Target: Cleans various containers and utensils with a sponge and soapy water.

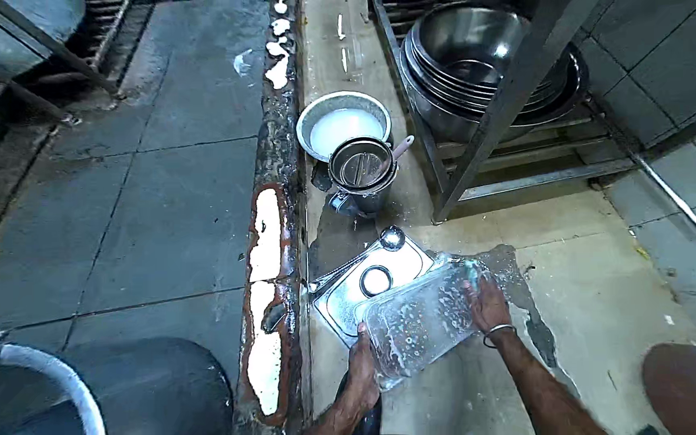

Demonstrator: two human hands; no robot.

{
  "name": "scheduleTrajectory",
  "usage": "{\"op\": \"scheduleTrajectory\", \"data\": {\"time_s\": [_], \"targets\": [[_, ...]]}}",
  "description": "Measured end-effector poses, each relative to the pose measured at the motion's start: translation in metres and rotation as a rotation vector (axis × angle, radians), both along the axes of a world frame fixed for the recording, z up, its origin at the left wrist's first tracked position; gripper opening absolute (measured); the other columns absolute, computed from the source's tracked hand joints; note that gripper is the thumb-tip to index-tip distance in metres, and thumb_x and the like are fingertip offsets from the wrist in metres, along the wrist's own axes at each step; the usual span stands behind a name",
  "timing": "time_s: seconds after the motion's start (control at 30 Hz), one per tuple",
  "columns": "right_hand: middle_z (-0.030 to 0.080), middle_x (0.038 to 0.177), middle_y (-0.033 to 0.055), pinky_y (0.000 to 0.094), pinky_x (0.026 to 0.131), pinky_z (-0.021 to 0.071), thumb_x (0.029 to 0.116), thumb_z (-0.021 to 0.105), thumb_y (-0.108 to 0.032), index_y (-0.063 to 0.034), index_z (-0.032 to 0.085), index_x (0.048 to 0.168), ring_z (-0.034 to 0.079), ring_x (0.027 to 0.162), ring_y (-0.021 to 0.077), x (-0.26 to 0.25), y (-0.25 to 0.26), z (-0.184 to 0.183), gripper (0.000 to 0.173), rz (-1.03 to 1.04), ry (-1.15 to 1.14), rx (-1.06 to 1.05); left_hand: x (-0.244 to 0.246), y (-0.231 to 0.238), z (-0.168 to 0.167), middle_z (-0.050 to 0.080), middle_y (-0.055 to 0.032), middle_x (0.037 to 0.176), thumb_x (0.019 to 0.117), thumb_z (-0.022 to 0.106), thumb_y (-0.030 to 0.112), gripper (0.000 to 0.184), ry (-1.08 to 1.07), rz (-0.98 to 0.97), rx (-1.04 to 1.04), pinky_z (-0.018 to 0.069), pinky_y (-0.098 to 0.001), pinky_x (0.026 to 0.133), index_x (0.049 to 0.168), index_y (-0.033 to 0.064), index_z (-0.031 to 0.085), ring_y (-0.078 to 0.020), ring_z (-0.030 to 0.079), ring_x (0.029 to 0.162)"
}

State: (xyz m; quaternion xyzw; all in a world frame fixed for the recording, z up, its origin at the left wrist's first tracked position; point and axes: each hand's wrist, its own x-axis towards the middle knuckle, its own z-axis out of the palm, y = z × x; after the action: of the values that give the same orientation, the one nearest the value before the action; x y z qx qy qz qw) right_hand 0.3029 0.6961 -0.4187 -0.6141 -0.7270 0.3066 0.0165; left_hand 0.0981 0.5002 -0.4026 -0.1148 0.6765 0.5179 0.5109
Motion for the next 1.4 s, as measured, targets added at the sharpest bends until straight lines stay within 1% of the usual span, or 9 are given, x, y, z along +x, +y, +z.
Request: {"op": "scheduleTrajectory", "data": {"time_s": [0.1, 0.27, 0.4, 0.5, 0.63, 0.73, 0.97, 1.23, 1.4], "targets": [[0.047, 0.154, 0.0276, 0.0544, 0.121, 0.0356, 0.1094, 0.044, -0.038, 0.0022, 0.046, 0.152, 0.046, 0.144, 0.0419, 0.016, -0.013, -0.005, 0.059, -0.097, 0.037, 0.028, -0.003, 0.008, -0.001, 0.065, -0.0176, 0.095, 0.1108, 0.029, 0.052, 0.063, 0.063, -0.016, -0.033, 0.0589, -0.0463, 0.073, 0.119, -0.0024, 0.060, -0.0258, 0.067, 0.083], [0.054, 0.153, 0.0172, 0.0724, 0.119, 0.0260, 0.1032, 0.041, -0.058, -0.0232, 0.064, 0.142, 0.043, 0.146, 0.0446, -0.057, -0.142, 0.024, 0.057, 0.256, 0.121, 0.330, 0.001, 0.000, -0.013, 0.068, -0.0186, 0.102, 0.1107, 0.025, 0.053, 0.067, 0.054, -0.001, -0.032, 0.0599, -0.0465, 0.079, 0.124, -0.0019, 0.060, -0.0261, 0.069, 0.092], [0.054, 0.155, 0.0062, 0.0697, 0.121, 0.0247, 0.1036, 0.037, -0.063, -0.0352, 0.062, 0.144, 0.041, 0.150, 0.0359, -0.084, -0.133, 0.029, 0.055, 0.396, 0.177, 0.310, -0.005, -0.008, -0.018, 0.070, -0.0187, 0.098, 0.1107, 0.024, 0.054, 0.068, 0.075, -0.004, -0.021, 0.0607, -0.0474, 0.077, 0.121, -0.0023, 0.061, -0.0271, 0.071, 0.089], [0.047, 0.160, 0.0121, 0.0655, 0.124, 0.0204, 0.1046, 0.040, -0.057, -0.0316, 0.054, 0.152, 0.032, 0.154, 0.0361, -0.055, -0.058, 0.017, 0.055, 0.263, -0.003, 0.166, -0.003, -0.008, -0.015, 0.068, -0.0188, 0.099, 0.1102, 0.026, 0.054, 0.067, 0.108, -0.003, -0.061, 0.0597, -0.0473, 0.077, 0.122, -0.0019, 0.060, -0.0267, 0.069, 0.089], [0.053, 0.151, 0.0200, 0.0609, 0.110, 0.0449, 0.1063, 0.051, -0.047, -0.0154, 0.049, 0.154, 0.054, 0.136, 0.0392, -0.002, 0.004, 0.001, 0.057, -0.087, 0.035, -0.087, -0.003, 0.001, -0.010, 0.064, -0.0159, 0.089, 0.1102, 0.028, 0.054, 0.064, 0.150, -0.007, -0.083, 0.0578, -0.0445, 0.069, 0.114, -0.0016, 0.061, -0.0239, 0.066, 0.079], [0.063, 0.133, 0.0287, 0.0571, 0.112, 0.0427, 0.1093, 0.048, -0.041, 0.0008, 0.051, 0.147, 0.060, 0.128, 0.0411, 0.025, -0.003, -0.010, 0.057, -0.377, 0.219, -0.254, -0.013, 0.010, -0.005, 0.058, -0.0111, 0.079, 0.1111, 0.029, 0.051, 0.061, 0.198, -0.068, -0.109, 0.0542, -0.0399, 0.061, 0.105, -0.0013, 0.059, -0.0200, 0.060, 0.067], [0.065, 0.121, 0.0233, 0.0522, 0.075, 0.0619, 0.1099, 0.045, -0.044, -0.0064, 0.052, 0.145, 0.070, 0.096, 0.0346, 0.100, -0.031, 0.020, 0.052, -0.749, 0.450, -0.468, 0.005, 0.042, 0.037, 0.053, 0.0074, 0.056, 0.1080, 0.036, 0.038, 0.047, 0.526, -0.424, 0.414, 0.0508, -0.0241, 0.047, 0.076, 0.0116, 0.059, -0.0039, 0.053, 0.047], [0.071, 0.108, 0.0143, 0.0393, 0.063, 0.0618, 0.1058, 0.059, -0.032, -0.0076, 0.058, 0.137, 0.072, 0.082, 0.0243, 0.178, -0.050, 0.087, 0.040, -0.610, 0.318, -0.630, 0.070, 0.095, 0.016, 0.071, -0.0140, 0.091, 0.1069, 0.044, 0.050, 0.055, 1.203, -1.359, 1.075, 0.0607, -0.0455, 0.073, 0.094, 0.0032, 0.071, -0.0286, 0.072, 0.086], [0.068, 0.108, 0.0172, 0.0453, 0.060, 0.0595, 0.1095, 0.042, -0.048, -0.0093, 0.053, 0.139, 0.071, 0.084, 0.0298, 0.180, -0.091, 0.063, 0.050, -0.961, 0.571, -0.653, 0.081, 0.109, -0.007, 0.068, -0.0177, 0.126, 0.1070, 0.047, 0.019, 0.031, 0.969, -1.901, 0.912, 0.0323, -0.0556, 0.118, 0.124, 0.0040, 0.068, -0.0341, 0.060, 0.126]]}}
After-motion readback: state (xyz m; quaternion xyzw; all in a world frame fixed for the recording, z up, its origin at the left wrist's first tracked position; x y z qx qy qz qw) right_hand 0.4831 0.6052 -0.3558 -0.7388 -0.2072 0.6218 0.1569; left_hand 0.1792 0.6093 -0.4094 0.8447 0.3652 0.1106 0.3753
